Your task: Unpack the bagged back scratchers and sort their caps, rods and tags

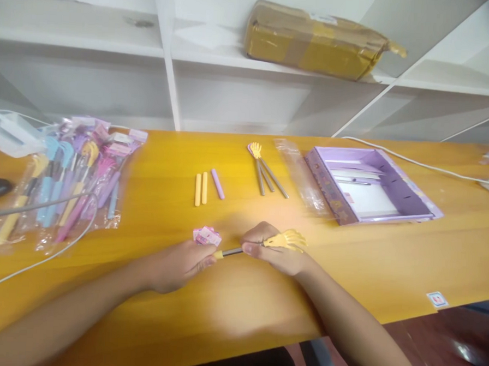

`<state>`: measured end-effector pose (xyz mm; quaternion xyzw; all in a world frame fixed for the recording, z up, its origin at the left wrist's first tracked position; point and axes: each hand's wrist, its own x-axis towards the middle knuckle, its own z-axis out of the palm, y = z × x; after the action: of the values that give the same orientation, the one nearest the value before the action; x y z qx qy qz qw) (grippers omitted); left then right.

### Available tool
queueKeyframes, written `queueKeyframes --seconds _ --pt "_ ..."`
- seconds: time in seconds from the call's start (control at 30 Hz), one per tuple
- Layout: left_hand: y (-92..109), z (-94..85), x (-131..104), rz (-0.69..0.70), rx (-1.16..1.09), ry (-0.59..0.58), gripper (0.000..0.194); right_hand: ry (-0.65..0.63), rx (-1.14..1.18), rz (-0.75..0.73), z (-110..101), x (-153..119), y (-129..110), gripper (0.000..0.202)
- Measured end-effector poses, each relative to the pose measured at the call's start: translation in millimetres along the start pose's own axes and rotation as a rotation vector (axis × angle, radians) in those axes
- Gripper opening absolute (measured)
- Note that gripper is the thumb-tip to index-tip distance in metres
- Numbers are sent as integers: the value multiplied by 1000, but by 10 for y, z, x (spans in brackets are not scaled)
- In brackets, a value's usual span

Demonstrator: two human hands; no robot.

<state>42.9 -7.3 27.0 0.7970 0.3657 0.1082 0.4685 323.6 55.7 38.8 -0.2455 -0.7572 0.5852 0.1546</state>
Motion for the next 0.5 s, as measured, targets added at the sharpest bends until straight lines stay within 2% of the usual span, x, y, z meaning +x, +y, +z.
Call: queueKeyframes --seconds 0.17,0.3,0.5 --pt "-3 -71 -6 -12 28 -11 34 -8 7 -44 -73 -31 54 55" --pt "-40 -111 0 -26 40 -11 36 42 35 -26 -163 -72 68 58" --pt "-28 -190 56 80 -28 -15 42 93 41 -79 -277 -113 11 62"
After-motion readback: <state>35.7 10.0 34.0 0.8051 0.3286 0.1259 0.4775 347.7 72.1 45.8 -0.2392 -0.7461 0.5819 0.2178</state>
